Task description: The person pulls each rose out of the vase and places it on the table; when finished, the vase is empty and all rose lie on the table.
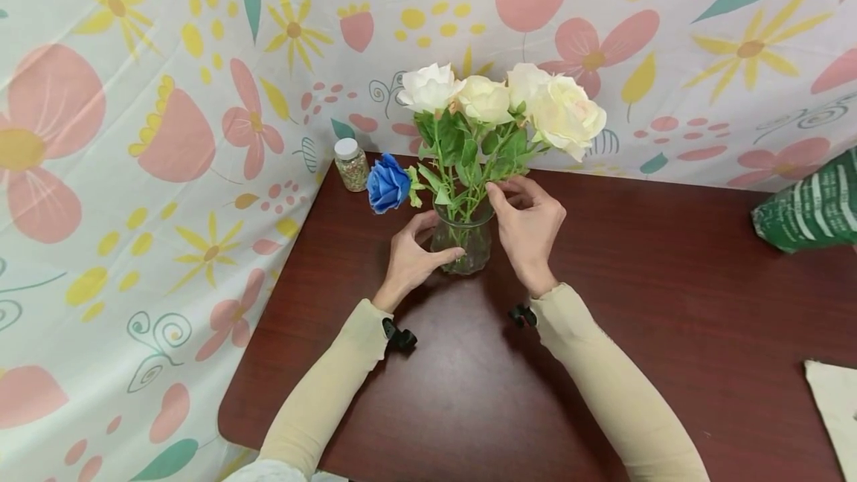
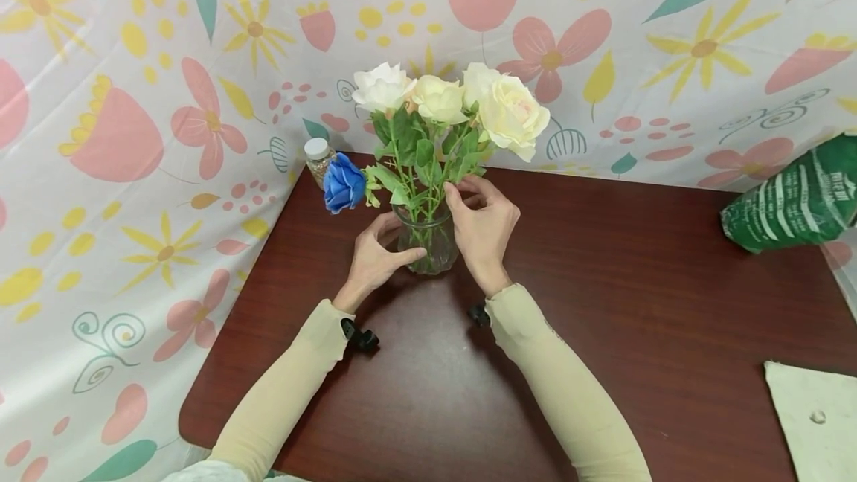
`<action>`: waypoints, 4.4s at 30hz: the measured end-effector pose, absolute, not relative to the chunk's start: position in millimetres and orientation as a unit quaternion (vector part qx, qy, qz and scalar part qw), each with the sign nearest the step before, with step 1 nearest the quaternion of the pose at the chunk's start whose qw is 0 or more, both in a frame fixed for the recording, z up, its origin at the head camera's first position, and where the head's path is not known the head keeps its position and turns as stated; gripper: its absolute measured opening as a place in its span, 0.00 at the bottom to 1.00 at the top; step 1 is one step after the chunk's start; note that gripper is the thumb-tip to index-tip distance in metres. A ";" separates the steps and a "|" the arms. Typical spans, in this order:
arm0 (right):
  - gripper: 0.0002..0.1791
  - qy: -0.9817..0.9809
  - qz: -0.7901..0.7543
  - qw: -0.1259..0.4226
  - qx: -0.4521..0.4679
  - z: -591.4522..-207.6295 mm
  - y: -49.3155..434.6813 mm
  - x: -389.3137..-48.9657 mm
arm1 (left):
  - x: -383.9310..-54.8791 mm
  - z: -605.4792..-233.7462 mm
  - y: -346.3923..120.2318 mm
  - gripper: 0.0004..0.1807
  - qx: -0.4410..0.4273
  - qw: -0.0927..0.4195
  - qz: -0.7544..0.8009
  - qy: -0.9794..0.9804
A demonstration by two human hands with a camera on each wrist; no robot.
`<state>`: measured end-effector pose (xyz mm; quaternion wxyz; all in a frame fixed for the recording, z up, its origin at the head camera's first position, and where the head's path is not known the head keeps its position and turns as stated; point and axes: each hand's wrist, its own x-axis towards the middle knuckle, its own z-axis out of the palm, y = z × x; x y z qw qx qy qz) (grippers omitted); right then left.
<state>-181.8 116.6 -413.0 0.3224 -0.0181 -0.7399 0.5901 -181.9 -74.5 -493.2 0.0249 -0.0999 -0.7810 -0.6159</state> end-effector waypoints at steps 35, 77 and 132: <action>0.09 -0.617 0.692 0.374 0.037 -365.9 140.6 -178.4 | -182.8 -497.4 -77.6 0.35 -0.100 0.028 -0.615 -0.782; 0.07 -0.400 0.751 0.525 0.017 -282.3 184.8 -138.4 | -184.6 -497.5 -75.6 0.48 -0.131 0.012 -0.581 -0.803; 0.05 -0.834 0.491 0.043 -0.248 -433.3 428.0 -111.4 | -185.7 -500.4 -68.1 0.46 -0.106 0.038 -0.578 -0.808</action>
